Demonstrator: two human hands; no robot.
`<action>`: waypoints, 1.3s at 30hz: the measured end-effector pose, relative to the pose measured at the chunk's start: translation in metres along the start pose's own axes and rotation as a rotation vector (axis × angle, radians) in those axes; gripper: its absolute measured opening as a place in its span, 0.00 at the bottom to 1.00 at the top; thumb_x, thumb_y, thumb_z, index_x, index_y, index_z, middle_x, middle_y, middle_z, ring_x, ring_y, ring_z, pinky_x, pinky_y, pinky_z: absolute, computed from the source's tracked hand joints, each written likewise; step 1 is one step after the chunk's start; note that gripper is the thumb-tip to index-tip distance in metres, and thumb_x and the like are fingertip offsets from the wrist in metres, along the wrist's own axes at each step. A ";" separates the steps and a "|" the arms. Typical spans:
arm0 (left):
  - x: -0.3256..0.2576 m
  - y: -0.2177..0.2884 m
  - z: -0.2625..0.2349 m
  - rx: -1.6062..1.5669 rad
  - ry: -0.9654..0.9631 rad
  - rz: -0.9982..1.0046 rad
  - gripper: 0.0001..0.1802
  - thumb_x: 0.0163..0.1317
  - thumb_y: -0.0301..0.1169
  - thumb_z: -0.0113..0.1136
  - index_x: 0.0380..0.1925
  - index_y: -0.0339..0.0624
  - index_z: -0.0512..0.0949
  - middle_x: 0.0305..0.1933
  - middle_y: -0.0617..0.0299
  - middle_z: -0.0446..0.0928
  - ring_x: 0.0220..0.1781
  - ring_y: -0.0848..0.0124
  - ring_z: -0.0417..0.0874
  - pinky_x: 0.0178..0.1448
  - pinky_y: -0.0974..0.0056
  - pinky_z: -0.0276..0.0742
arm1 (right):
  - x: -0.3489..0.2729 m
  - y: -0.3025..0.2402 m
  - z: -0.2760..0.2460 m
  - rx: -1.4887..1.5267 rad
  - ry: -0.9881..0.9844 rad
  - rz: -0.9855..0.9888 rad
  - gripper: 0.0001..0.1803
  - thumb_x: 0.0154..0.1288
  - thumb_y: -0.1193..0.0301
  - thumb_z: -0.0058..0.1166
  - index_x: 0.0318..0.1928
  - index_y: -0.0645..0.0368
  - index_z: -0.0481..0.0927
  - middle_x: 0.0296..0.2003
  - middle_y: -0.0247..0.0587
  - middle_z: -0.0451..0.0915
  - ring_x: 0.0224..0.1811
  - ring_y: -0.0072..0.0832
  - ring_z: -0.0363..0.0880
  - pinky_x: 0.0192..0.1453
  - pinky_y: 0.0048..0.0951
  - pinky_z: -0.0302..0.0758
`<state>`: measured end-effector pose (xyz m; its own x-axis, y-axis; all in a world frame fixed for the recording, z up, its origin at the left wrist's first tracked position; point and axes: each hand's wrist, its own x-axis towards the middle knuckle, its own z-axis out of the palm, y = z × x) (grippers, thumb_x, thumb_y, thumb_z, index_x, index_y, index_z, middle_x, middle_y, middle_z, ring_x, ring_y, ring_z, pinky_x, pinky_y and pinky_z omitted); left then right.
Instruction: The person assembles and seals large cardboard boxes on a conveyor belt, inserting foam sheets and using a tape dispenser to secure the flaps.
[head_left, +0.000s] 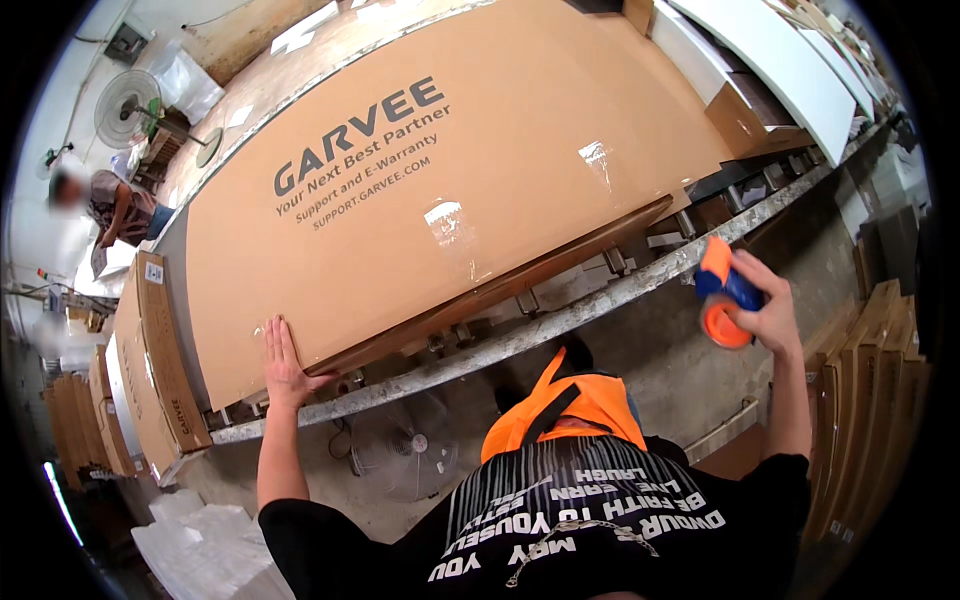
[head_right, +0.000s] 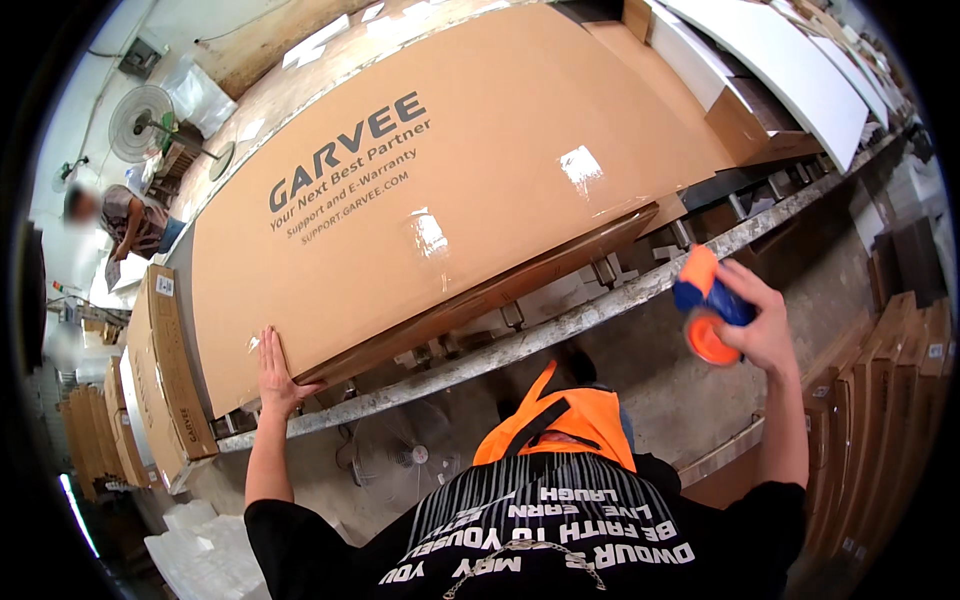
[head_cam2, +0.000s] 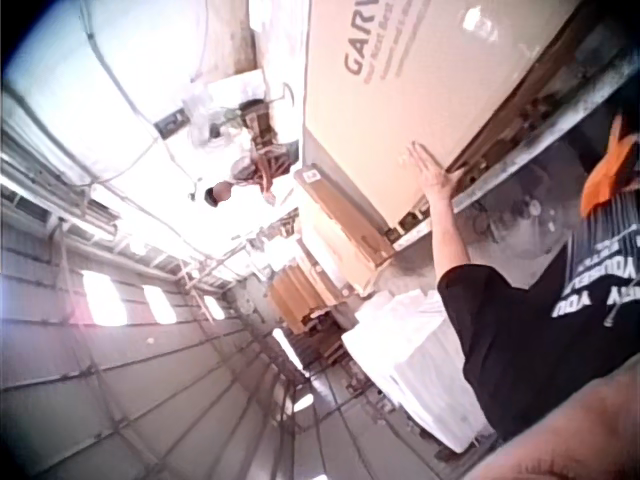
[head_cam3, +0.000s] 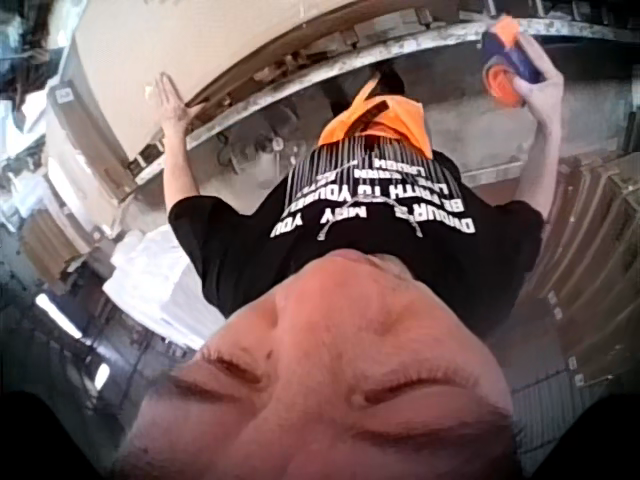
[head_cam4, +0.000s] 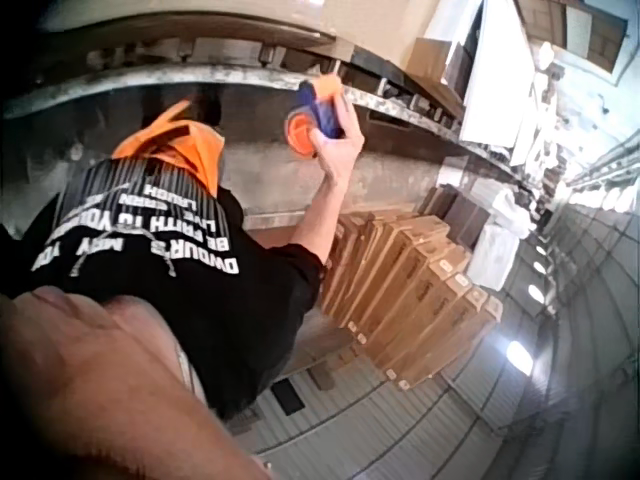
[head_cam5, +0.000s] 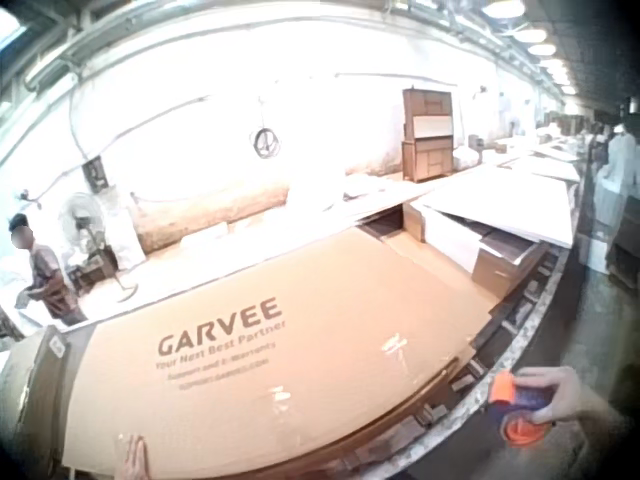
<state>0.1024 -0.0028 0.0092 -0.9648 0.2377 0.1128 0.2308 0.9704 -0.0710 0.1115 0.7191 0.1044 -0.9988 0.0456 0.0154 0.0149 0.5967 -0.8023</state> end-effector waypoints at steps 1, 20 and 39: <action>0.000 -0.001 0.004 -0.027 -0.021 -0.012 0.77 0.27 0.60 0.78 0.70 0.26 0.47 0.74 0.38 0.50 0.77 0.43 0.47 0.78 0.45 0.48 | 0.009 -0.015 0.013 0.145 0.015 0.022 0.40 0.38 0.78 0.59 0.61 0.66 0.74 0.58 0.47 0.76 0.60 0.29 0.74 0.65 0.27 0.67; 0.178 0.297 -0.019 -0.177 -0.045 -0.381 0.38 0.63 0.52 0.56 0.67 0.39 0.65 0.73 0.53 0.61 0.76 0.44 0.52 0.77 0.43 0.41 | 0.436 -0.024 0.244 -0.562 0.065 -0.613 0.27 0.64 0.49 0.48 0.49 0.58 0.81 0.55 0.53 0.76 0.59 0.47 0.70 0.68 0.48 0.62; 0.156 0.293 -0.018 -0.261 0.094 -0.500 0.35 0.56 0.56 0.61 0.62 0.55 0.74 0.68 0.66 0.70 0.74 0.51 0.61 0.75 0.43 0.52 | 0.735 0.007 0.287 -0.613 -0.091 -0.451 0.14 0.59 0.70 0.64 0.44 0.62 0.85 0.51 0.45 0.82 0.53 0.45 0.79 0.53 0.52 0.78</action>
<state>0.0218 0.3194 0.0239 -0.9520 -0.2618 0.1587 -0.2156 0.9414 0.2595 -0.6352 0.5268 -0.0610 -0.9137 -0.3578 0.1926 -0.3988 0.8807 -0.2555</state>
